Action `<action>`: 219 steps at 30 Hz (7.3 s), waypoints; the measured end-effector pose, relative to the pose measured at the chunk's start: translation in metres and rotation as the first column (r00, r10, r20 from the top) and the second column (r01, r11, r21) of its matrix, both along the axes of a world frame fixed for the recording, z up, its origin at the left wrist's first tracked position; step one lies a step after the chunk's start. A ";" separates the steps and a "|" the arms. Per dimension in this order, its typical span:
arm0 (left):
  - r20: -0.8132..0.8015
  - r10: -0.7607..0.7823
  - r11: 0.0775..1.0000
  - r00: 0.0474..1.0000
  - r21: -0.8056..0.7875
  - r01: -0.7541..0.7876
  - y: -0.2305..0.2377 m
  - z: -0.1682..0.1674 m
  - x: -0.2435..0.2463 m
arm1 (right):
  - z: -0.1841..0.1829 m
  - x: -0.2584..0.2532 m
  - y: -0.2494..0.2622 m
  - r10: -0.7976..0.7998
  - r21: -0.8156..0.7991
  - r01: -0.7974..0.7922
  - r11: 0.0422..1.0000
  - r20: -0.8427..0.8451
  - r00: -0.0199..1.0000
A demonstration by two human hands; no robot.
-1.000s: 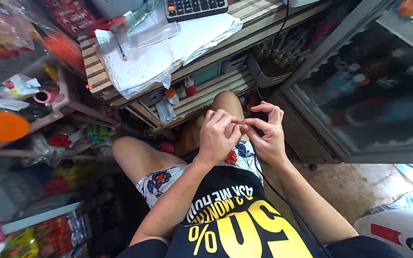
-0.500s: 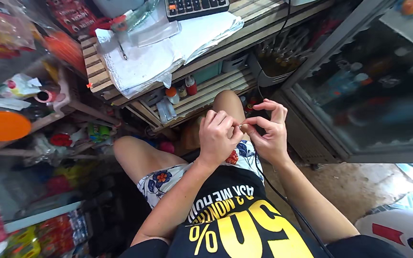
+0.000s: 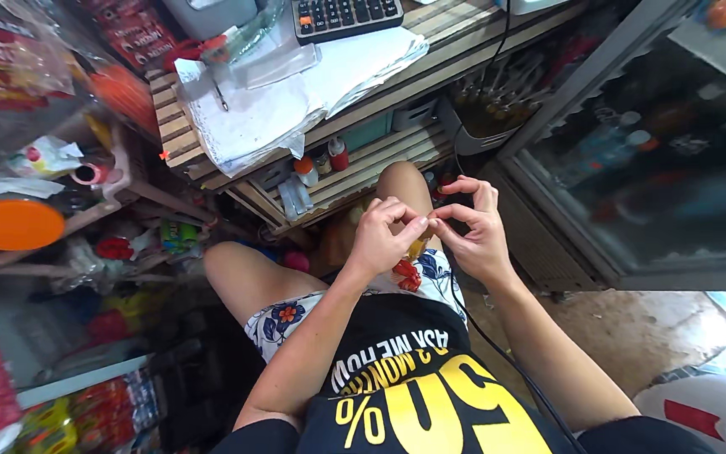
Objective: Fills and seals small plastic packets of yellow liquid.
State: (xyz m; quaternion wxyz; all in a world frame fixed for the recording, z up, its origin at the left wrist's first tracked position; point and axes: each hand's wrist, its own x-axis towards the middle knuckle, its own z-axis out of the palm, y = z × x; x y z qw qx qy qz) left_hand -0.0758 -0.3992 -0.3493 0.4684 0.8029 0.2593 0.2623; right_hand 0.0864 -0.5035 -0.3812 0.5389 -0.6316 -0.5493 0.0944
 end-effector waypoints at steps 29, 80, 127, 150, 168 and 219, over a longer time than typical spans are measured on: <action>-0.053 0.118 0.809 0.992 -0.574 -0.127 -0.010 0.006 -0.003 | 0.008 -0.014 -0.001 0.105 0.002 -0.105 0.994 0.070 0.992; 0.291 -0.010 0.997 0.957 0.070 -0.011 -0.012 0.008 0.020 | -0.013 -0.027 -0.005 0.202 0.175 -0.140 0.974 -0.410 0.889; 0.026 0.139 0.980 0.990 -0.145 -0.133 0.068 -0.057 -0.007 | -0.118 0.267 0.220 -0.570 -0.497 0.545 0.675 0.117 0.813; -0.029 0.405 0.664 0.914 0.696 -0.273 0.208 0.099 -0.040 | -0.058 0.136 0.096 -0.528 -0.086 0.521 0.849 -0.121 0.841; -0.279 0.319 0.487 0.906 0.868 0.096 0.260 0.083 -0.028 | 0.036 0.038 0.065 -0.226 0.221 0.271 0.937 -0.208 0.952; 0.034 -0.231 0.878 0.972 0.438 0.194 0.168 0.212 -0.010 | 0.185 -0.004 0.179 -0.018 0.306 -0.037 0.951 0.175 0.984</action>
